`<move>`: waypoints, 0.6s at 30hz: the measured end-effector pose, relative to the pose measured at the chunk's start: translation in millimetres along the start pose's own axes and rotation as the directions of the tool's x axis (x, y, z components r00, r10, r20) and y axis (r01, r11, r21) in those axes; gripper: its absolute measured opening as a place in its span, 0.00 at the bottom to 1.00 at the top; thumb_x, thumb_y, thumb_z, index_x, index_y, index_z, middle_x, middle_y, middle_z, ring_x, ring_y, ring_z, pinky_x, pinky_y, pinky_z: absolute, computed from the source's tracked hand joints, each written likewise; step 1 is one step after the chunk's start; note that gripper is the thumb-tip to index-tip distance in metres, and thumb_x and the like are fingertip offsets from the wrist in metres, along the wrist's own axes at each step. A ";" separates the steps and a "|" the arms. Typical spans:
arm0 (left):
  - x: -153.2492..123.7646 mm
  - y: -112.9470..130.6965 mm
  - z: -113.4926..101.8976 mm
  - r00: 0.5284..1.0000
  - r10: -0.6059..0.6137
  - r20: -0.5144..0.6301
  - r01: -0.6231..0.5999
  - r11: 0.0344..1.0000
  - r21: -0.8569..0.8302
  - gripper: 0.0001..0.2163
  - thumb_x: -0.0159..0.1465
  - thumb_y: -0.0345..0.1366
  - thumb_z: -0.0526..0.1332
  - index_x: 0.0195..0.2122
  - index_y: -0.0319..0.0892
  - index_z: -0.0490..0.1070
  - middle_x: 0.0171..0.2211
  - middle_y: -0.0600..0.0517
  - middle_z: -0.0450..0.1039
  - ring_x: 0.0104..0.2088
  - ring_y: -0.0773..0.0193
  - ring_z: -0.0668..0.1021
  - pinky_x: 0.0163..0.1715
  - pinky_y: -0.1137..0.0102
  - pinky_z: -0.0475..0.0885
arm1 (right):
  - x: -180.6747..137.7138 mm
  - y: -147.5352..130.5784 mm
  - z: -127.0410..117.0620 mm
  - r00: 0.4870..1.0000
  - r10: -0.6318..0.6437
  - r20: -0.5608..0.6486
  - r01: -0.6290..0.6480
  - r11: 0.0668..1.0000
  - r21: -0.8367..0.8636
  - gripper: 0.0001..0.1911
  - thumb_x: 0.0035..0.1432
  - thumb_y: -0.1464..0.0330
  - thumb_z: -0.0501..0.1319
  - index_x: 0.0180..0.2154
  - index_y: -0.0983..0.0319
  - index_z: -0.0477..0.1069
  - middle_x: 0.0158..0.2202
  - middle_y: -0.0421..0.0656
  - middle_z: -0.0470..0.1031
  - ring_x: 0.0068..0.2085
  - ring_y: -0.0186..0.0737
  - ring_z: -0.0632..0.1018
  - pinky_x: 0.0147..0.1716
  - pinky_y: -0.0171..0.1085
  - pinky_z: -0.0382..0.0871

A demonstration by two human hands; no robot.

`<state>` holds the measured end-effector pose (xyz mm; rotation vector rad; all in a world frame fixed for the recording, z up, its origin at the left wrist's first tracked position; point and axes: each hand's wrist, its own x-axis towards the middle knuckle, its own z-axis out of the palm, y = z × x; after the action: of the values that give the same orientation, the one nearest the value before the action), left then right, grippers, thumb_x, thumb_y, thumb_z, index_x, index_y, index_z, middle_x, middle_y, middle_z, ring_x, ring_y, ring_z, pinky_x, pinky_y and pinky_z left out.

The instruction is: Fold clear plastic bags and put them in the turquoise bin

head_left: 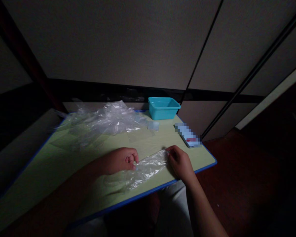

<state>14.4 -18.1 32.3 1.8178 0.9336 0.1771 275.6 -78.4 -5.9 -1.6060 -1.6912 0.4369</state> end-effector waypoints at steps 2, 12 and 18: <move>0.0 -0.5 -0.2 1.000 -0.005 0.005 0.005 1.000 0.009 0.14 0.50 0.43 0.62 0.34 0.40 0.69 0.24 0.56 0.66 0.27 0.64 0.70 0.26 0.72 0.61 | 0.1 -0.3 0.4 1.000 0.011 0.006 -0.011 1.000 0.015 0.09 0.55 0.72 0.54 0.37 0.61 0.69 0.31 0.42 0.74 0.31 0.39 0.73 0.32 0.34 0.64; 3.3 -3.5 3.3 0.997 0.012 -0.070 -0.006 0.997 0.082 0.11 0.54 0.44 0.57 0.28 0.41 0.67 0.22 0.56 0.66 0.25 0.65 0.69 0.25 0.73 0.60 | 1.5 -3.4 0.6 1.000 0.001 -0.012 -0.001 1.000 0.002 0.07 0.57 0.68 0.54 0.37 0.61 0.68 0.30 0.42 0.74 0.31 0.38 0.73 0.31 0.33 0.63; 2.9 -3.5 4.9 0.992 0.054 -0.114 -0.032 0.983 0.182 0.09 0.55 0.42 0.53 0.26 0.41 0.64 0.21 0.55 0.65 0.24 0.64 0.69 0.25 0.72 0.60 | 1.1 0.2 0.9 1.000 0.017 -0.009 -0.017 1.000 -0.022 0.08 0.56 0.70 0.53 0.38 0.61 0.68 0.29 0.42 0.74 0.30 0.38 0.73 0.30 0.33 0.63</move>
<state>17.1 -19.1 26.3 2.0130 1.0207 0.2360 275.1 -77.1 -6.3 -1.6376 -1.6827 0.4205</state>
